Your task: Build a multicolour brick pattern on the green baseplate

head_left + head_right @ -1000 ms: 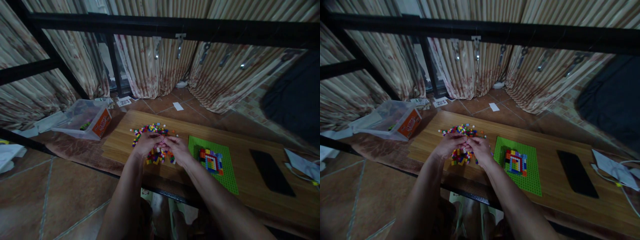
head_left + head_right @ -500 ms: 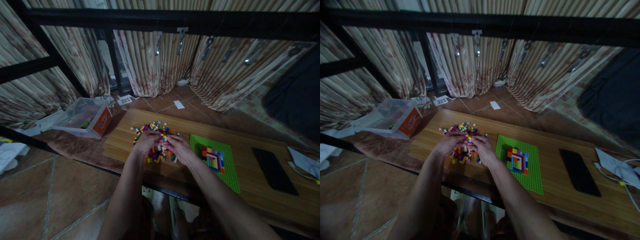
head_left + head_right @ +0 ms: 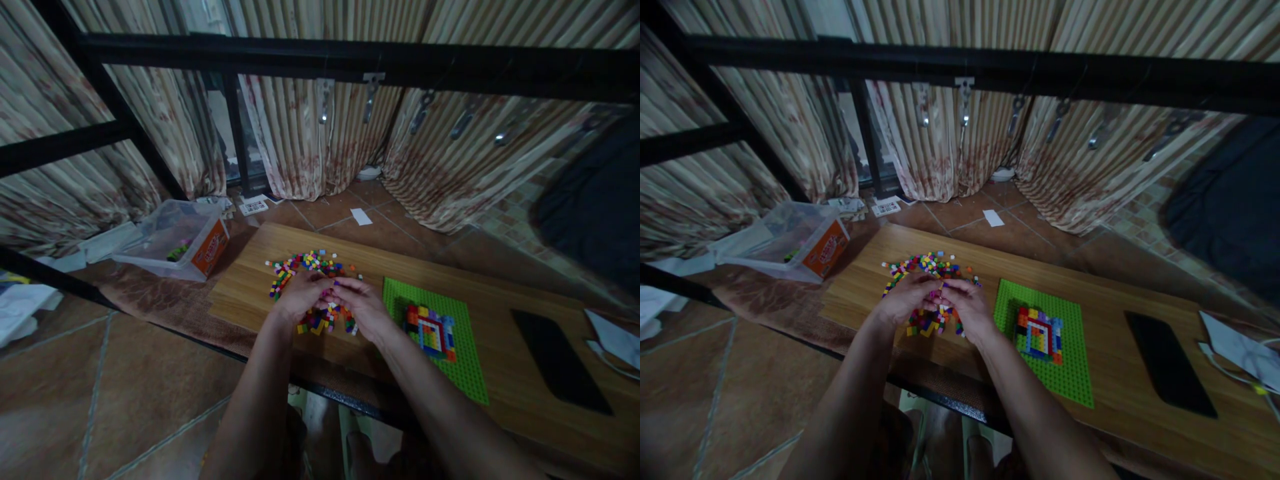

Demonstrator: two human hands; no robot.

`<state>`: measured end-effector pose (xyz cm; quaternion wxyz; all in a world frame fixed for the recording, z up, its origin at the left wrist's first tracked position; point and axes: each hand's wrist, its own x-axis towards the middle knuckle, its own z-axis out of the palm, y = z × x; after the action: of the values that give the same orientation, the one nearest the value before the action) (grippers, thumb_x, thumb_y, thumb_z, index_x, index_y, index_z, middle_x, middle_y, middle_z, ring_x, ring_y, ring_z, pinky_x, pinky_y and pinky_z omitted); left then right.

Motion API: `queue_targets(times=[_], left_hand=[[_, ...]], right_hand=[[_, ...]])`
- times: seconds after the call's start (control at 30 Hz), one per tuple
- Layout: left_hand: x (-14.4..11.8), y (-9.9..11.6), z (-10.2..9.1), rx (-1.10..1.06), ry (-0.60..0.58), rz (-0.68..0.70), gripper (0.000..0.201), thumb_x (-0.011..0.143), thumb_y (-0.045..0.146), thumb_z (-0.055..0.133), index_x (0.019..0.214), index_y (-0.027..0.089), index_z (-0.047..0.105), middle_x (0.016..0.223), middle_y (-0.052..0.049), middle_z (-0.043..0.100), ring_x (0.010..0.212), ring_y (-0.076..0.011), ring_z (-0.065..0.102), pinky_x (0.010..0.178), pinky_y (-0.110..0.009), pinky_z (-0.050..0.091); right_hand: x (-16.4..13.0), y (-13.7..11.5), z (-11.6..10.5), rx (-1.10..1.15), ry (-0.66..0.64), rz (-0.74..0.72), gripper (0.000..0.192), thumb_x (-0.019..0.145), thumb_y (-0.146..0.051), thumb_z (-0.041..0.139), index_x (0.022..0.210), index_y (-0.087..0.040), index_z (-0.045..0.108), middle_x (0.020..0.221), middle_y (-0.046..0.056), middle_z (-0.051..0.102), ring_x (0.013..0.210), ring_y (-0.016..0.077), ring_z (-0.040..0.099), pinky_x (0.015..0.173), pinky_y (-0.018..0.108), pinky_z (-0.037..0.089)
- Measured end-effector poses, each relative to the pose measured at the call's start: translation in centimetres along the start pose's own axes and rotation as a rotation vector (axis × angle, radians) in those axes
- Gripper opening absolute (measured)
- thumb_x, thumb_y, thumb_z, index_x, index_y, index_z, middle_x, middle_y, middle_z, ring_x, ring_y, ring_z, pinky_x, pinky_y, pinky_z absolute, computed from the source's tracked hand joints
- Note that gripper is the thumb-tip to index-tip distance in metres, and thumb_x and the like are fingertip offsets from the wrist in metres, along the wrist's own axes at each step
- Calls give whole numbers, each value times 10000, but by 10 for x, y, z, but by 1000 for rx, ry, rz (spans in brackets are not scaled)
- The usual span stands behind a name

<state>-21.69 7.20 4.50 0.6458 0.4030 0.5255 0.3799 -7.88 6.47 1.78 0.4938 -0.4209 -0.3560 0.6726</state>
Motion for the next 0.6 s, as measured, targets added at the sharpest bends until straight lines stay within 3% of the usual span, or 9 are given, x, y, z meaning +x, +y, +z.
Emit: queue_targets(times=[0.2,0.4,0.6], left_hand=[[2,-2,3,-24,29,-7,142,780,307,618,753,168,610,600,3,618,545,-108,577,511,-205,439],[5,-5,3,62,18,101,137,779,216,598,656,155,594,528,29,582,463,-83,517,492,-198,417],[3,-3,5,-31,38,78,138,726,227,688,654,130,622,485,40,552,443,-73,491,480,-195,402]], right_hand=[[0,0,-1,-115,46,-55,315,572,-356,825,830,-203,731,738,9,729,670,151,658,721,305,517],[-2,-1,2,-106,31,-55,289,593,-372,814,811,-207,721,702,-1,713,637,142,647,694,296,521],[-1,-3,2,-76,40,-33,296,549,-371,840,746,-187,717,664,14,716,621,145,661,655,285,529]])
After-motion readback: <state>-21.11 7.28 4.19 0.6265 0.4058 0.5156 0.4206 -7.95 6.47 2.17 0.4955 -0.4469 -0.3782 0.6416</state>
